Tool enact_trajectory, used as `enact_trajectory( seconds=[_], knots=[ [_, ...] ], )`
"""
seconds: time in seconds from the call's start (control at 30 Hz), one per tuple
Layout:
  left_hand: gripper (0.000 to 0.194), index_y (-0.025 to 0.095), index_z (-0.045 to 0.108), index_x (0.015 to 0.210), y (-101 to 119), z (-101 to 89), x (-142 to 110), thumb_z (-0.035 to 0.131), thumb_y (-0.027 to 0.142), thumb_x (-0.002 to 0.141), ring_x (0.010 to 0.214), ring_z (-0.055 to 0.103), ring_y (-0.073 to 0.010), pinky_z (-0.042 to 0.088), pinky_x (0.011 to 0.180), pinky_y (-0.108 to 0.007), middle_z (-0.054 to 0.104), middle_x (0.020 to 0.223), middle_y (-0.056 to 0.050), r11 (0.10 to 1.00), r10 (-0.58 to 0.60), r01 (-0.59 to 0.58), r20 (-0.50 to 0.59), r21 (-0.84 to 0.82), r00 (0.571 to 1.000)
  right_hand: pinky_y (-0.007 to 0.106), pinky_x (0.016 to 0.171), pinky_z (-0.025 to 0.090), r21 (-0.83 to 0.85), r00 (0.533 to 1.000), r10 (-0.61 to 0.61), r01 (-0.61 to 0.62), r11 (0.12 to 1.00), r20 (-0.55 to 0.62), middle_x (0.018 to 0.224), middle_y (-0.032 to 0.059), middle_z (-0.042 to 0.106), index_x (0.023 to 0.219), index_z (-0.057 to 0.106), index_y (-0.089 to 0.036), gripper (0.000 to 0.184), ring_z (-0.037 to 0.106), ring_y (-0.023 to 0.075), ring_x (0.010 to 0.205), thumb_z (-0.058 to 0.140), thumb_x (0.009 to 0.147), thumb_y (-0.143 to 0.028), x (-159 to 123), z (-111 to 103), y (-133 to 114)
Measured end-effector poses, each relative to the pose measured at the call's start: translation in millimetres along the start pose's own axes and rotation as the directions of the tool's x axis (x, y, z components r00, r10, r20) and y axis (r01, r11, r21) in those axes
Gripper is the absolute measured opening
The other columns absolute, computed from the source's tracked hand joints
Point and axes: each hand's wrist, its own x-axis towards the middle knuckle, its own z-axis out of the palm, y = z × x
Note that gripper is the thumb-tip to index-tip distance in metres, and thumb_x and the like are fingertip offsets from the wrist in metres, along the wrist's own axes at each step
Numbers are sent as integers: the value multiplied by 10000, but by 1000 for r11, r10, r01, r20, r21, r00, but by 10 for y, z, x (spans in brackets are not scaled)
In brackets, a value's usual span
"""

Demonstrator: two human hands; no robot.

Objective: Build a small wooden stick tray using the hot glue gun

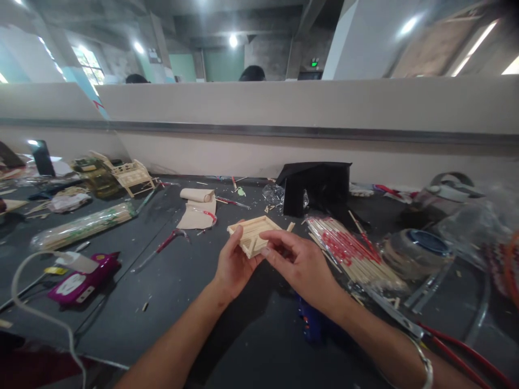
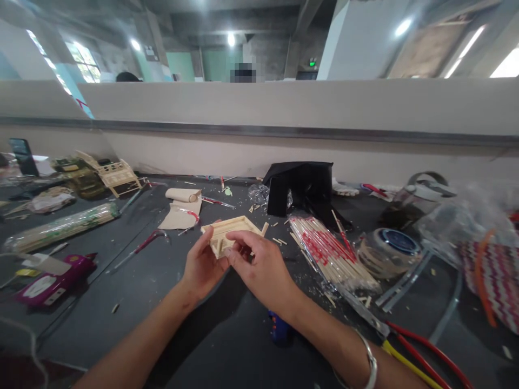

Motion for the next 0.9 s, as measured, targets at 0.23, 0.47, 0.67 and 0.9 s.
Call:
enact_trajectory(
  seconds=[0.23,0.47,0.67,0.9],
  knots=[
    [320,268,543,1158,-13,44,-37,559,364,853,923,643,-179,513,797,-308,681,1036,-12,1000,-23,23,2,14,1000,299,703,512,58,1000,19,-19,998,-3,880,16,714,963,663,-232,160,657,172,766,588,827,-272,-14,41,78],
    [344,288,498,1184,-37,59,-43,567,348,853,970,629,-188,503,815,-324,667,1074,-19,1000,-23,23,28,14,999,284,655,498,62,1000,26,-25,998,-15,862,14,718,930,674,-223,145,650,166,738,597,828,-291,0,43,95],
    [343,289,494,1185,-46,30,-38,571,348,856,972,631,-195,516,786,-318,668,1085,-22,999,-22,21,32,35,999,287,667,500,69,999,39,-39,997,-1,859,12,716,920,674,-223,134,652,166,744,593,833,-285,-3,47,111],
    [359,284,510,1179,-48,30,-26,600,337,836,975,629,-211,513,789,-339,667,1085,-31,1000,-14,14,9,8,1000,277,658,496,52,1000,22,-22,998,-6,832,2,712,911,670,-230,123,651,159,717,592,832,-283,-5,43,110]
  ],
)
